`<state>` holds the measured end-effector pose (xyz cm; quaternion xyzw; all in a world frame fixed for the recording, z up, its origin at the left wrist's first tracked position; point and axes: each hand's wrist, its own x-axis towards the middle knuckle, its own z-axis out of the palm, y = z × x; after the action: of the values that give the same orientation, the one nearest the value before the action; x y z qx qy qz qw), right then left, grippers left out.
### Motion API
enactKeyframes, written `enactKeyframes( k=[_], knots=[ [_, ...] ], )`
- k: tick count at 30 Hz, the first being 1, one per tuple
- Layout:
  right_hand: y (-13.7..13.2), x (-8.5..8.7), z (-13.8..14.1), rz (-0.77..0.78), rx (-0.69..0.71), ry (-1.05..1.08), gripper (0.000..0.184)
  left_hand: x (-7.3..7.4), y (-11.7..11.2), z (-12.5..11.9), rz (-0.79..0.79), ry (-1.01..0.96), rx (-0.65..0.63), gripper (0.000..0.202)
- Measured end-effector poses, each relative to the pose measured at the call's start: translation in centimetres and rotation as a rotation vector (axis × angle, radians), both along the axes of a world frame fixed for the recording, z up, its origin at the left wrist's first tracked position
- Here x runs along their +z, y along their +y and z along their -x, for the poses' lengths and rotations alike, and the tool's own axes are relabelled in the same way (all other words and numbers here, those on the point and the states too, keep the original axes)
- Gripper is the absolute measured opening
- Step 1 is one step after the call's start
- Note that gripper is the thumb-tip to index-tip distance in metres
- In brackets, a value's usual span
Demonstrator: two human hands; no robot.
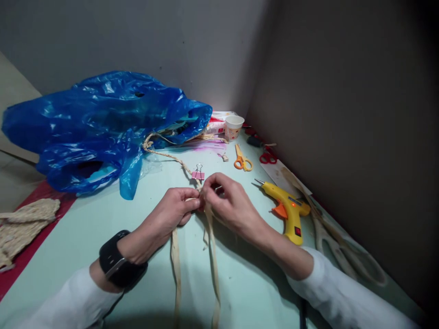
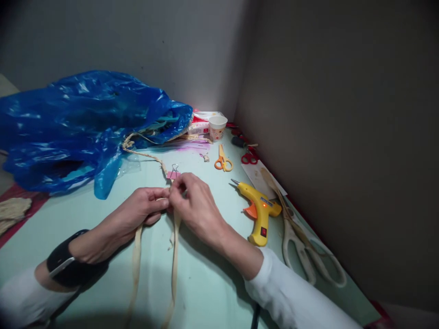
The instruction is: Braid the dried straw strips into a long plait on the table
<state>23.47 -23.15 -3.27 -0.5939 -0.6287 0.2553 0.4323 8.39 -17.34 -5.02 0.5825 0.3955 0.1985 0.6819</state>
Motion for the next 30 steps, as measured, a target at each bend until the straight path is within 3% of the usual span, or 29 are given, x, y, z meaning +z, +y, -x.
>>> enactKeyframes(
  k=[3,6,12,19,25,30],
  knots=[
    [0.1,0.7,-1.4,-0.014,-0.134,0.139,0.008,0.2,-0.1,0.0,-0.015,0.03,0.012,0.018],
    [-0.1,0.6,-2.4,0.015,-0.206,-0.094,0.006,0.4,-0.2,0.0,0.005,0.028,0.034,0.018],
    [-0.5,-0.3,-1.3,0.129,-0.153,-0.375,0.014,0.7,-0.2,-0.2,0.064,0.0,0.054,0.015],
    [-0.2,-0.8,0.1,0.197,-0.237,-0.533,0.015,0.3,0.0,-0.1,0.04,-0.011,0.026,0.017],
    [-0.3,-1.2,0.2,0.237,-0.206,-0.572,0.017,0.4,-0.2,0.0,0.053,-0.009,0.051,0.013],
    [-0.6,-1.4,0.3,0.267,-0.194,-0.461,0.019,0.5,-0.2,0.0,0.093,-0.016,0.07,0.015]
  ],
)
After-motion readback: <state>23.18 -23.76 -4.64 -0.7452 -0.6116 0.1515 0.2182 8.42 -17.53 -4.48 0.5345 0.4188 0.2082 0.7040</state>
